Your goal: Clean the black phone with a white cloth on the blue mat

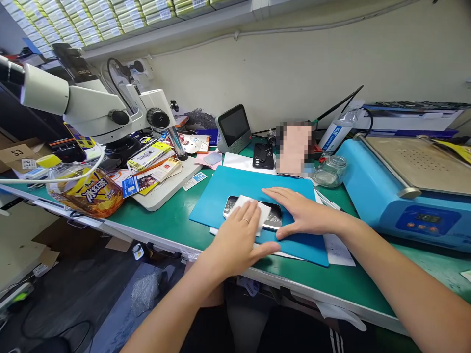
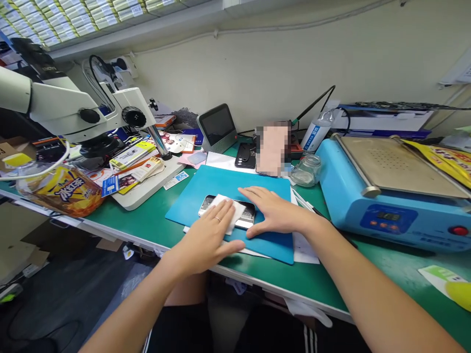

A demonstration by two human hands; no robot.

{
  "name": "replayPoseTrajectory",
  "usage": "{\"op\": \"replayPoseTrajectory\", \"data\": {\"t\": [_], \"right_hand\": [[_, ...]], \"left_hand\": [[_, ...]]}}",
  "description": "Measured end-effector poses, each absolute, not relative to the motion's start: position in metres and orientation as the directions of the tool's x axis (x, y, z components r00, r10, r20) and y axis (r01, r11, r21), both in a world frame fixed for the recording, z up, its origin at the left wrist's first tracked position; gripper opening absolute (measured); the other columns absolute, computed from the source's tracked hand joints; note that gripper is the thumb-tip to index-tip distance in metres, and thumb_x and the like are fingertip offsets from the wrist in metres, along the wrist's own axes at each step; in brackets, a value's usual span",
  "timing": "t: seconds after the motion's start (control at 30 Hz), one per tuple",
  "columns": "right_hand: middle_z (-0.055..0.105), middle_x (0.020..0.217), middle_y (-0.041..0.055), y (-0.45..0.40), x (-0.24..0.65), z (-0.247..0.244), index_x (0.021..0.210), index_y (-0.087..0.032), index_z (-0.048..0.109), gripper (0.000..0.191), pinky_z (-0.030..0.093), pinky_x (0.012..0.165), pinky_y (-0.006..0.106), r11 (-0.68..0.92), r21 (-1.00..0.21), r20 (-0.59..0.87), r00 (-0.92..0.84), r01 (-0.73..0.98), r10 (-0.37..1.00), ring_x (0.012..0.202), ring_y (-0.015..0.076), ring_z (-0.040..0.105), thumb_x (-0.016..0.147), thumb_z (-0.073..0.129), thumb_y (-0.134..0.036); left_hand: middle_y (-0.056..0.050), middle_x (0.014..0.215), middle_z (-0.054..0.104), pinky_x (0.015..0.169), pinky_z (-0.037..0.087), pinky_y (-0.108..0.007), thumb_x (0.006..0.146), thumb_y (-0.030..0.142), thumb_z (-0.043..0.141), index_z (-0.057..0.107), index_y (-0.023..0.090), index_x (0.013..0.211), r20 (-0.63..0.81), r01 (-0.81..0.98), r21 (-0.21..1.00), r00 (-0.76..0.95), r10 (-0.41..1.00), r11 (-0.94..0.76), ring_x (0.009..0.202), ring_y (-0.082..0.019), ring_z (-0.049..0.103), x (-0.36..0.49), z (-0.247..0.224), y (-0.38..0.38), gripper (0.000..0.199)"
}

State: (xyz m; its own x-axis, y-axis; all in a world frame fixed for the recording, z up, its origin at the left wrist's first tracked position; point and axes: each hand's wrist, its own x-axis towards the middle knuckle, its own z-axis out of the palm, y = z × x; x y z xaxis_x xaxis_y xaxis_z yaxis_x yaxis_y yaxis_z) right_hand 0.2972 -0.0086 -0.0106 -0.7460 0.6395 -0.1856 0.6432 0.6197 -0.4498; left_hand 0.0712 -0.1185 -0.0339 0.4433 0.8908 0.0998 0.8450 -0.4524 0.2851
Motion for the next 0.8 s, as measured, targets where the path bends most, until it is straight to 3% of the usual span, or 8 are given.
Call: {"op": "replayPoseTrajectory", "data": {"t": [0.1, 0.2, 0.3, 0.47, 0.8], "right_hand": [[0.023, 0.171, 0.0136, -0.009, 0.297, -0.011, 0.165, -0.029, 0.018, 0.121, 0.026, 0.121, 0.065, 0.623, -0.441, -0.182, -0.745, 0.645, 0.642, 0.155, 0.0442, 0.019, 0.068, 0.073, -0.078], [0.023, 0.171, 0.0141, -0.008, 0.297, -0.012, 0.165, -0.026, 0.019, 0.122, 0.024, 0.122, 0.063, 0.619, -0.444, -0.184, -0.742, 0.648, 0.645, 0.155, 0.0437, 0.018, 0.069, 0.072, -0.079], [0.022, 0.171, 0.0134, -0.007, 0.296, -0.012, 0.165, -0.026, 0.019, 0.119, 0.022, 0.123, 0.063, 0.618, -0.453, -0.180, -0.745, 0.642, 0.642, 0.156, 0.0438, 0.017, 0.071, 0.072, -0.077], [0.023, 0.171, 0.0130, -0.007, 0.298, -0.013, 0.165, -0.030, 0.017, 0.118, 0.024, 0.120, 0.067, 0.616, -0.465, -0.175, -0.748, 0.636, 0.640, 0.155, 0.0454, 0.018, 0.071, 0.073, -0.075], [0.024, 0.171, 0.0146, -0.009, 0.295, -0.010, 0.165, -0.030, 0.016, 0.120, 0.026, 0.120, 0.066, 0.633, -0.446, -0.169, -0.754, 0.633, 0.635, 0.154, 0.0453, 0.020, 0.070, 0.072, -0.078]], "left_hand": [[-0.020, 0.167, 0.025, 0.126, 0.025, -0.050, 0.102, 0.073, 0.029, 0.032, 0.006, 0.159, 0.102, 0.885, 0.261, 0.371, 0.923, -0.385, 0.157, -0.032, 0.017, 0.057, -0.034, -0.109, 0.088], [-0.023, 0.167, 0.024, 0.127, 0.024, -0.051, 0.101, 0.076, 0.026, 0.030, 0.000, 0.158, 0.084, 0.890, 0.273, 0.355, 0.931, -0.364, 0.157, -0.034, 0.016, 0.069, -0.032, -0.105, 0.095], [-0.024, 0.167, 0.020, 0.128, 0.020, -0.050, 0.096, 0.083, 0.025, 0.029, -0.003, 0.158, 0.063, 0.849, 0.318, 0.424, 0.903, -0.421, 0.158, -0.034, 0.013, 0.095, -0.029, -0.110, 0.106], [-0.018, 0.169, 0.019, 0.129, 0.017, -0.047, 0.091, 0.089, 0.025, 0.030, 0.003, 0.160, 0.066, 0.794, 0.364, 0.499, 0.864, -0.487, 0.158, -0.032, 0.012, 0.105, -0.027, -0.121, 0.110], [-0.022, 0.168, 0.021, 0.127, 0.022, -0.049, 0.097, 0.081, 0.026, 0.028, -0.001, 0.159, 0.056, 0.908, 0.253, 0.331, 0.942, -0.334, 0.158, -0.034, 0.016, 0.065, -0.031, -0.106, 0.103]]}}
